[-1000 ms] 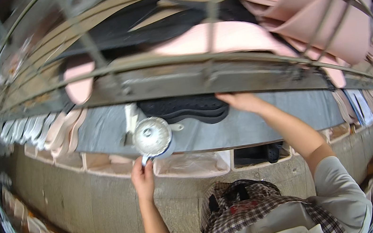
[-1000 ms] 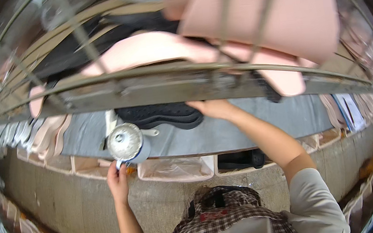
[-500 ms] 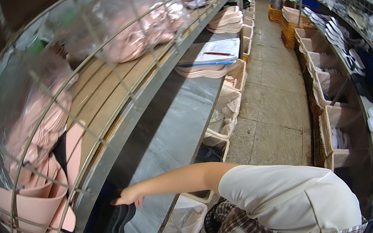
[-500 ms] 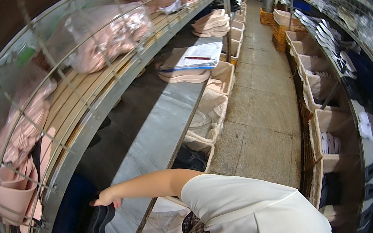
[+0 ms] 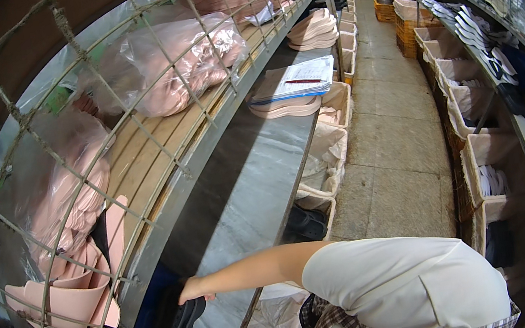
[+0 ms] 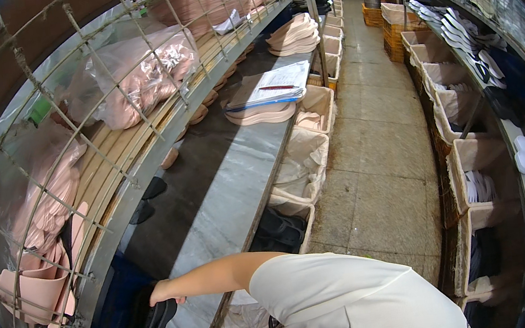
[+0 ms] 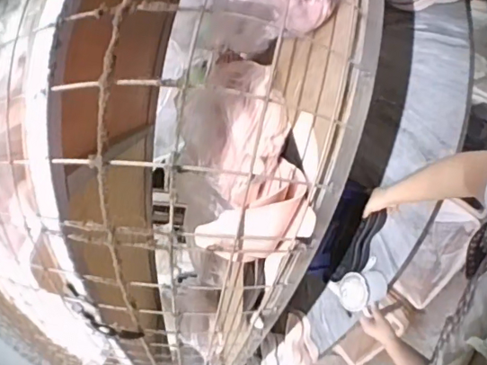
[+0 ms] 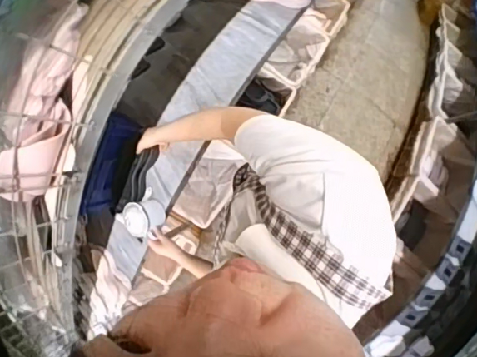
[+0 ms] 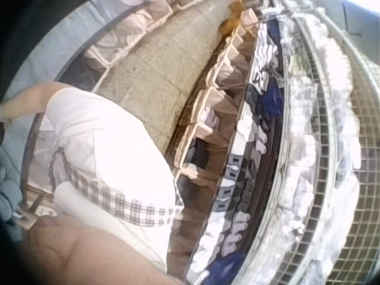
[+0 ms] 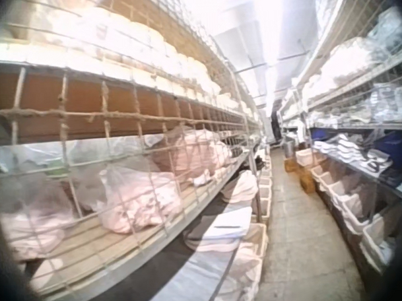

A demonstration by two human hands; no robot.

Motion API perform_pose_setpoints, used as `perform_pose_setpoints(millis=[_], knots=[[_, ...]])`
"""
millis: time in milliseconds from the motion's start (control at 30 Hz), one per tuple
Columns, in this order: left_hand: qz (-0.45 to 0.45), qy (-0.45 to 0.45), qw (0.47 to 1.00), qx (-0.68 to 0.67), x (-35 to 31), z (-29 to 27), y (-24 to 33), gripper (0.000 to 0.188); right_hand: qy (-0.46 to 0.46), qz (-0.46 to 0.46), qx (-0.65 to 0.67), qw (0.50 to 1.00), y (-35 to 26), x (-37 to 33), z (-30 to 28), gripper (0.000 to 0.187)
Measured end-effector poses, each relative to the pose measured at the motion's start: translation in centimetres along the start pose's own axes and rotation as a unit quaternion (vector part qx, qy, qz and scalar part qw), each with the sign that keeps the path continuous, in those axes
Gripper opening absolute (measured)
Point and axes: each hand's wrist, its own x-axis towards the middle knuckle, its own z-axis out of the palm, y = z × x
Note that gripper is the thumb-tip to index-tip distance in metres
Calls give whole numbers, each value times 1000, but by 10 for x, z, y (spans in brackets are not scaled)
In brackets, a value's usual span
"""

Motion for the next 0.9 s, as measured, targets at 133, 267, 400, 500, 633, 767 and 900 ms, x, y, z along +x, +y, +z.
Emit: perform_pose_setpoints(millis=[133,267,400,500,633,767,900], knots=[[-72,-28,996,-37,6,2,-32,37,78,-67,-6,995,4,4,9,40],[-85,17,983,-162,6,24,-72,12,101,-79,144,981,12,19,16,35],[-6,4,994,-113,7,24,-74,8,42,-60,164,984,17,23,12,48],[-11,10,993,-113,10,26,-58,7,82,-66,175,979,13,19,14,47],[-36,13,990,-133,10,26,-40,7,82,-80,189,975,10,9,17,51],[-64,-6,988,-138,7,23,-38,7,90,-91,183,975,9,5,17,58],[-82,-6,988,-131,8,24,-43,7,99,-108,186,972,8,-11,7,56]])
